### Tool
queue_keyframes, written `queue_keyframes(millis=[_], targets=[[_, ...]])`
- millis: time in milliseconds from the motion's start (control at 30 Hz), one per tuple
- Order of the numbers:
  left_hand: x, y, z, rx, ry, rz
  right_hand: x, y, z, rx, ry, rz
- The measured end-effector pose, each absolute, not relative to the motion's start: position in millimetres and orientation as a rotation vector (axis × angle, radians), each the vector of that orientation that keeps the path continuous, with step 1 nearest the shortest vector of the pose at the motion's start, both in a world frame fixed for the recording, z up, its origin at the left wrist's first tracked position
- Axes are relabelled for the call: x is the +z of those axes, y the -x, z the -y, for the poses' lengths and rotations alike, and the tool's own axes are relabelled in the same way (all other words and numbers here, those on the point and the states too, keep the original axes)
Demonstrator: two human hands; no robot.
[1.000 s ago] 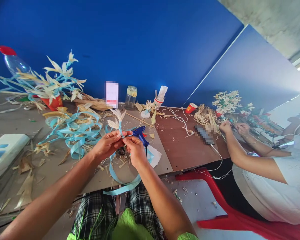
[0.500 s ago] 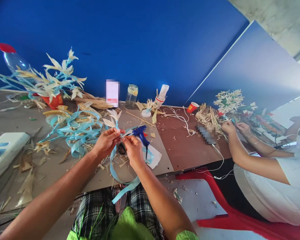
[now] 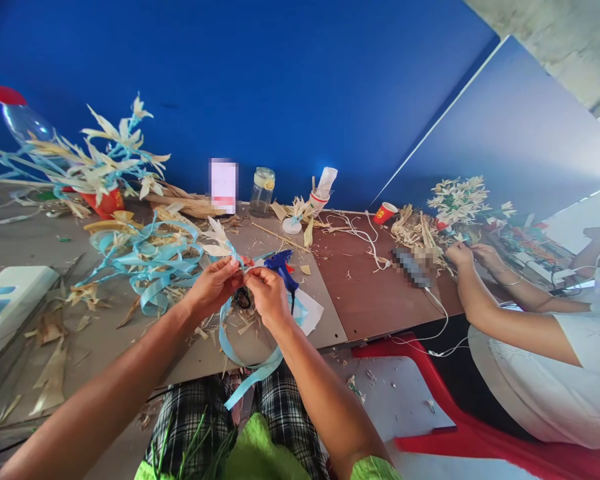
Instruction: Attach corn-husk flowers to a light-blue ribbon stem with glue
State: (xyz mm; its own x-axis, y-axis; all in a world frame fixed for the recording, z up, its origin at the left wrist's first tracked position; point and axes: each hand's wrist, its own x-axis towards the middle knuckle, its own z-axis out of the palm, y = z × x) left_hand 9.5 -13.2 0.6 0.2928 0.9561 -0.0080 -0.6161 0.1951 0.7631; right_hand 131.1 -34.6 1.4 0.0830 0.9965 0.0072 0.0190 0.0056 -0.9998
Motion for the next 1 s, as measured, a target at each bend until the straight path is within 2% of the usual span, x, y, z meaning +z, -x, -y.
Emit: queue_keyframes(millis=[133,433,633,1000], targets=[[2,-9,16,1.086,-0.732,-0.544,6,-134,32,1.211,1.209,1.078],[-2,-14,13,1.15,-0.801,-0.65,-3,-131,29,1.23,1.223,1.022],[-1,-10,13,1.145,-0.716,-0.485,-3,-130,27,1.223,1.217,1.051],[-1,3,6,1.09,-0.558,-0.55,-13,-139,32,0.836,1.35,1.402]])
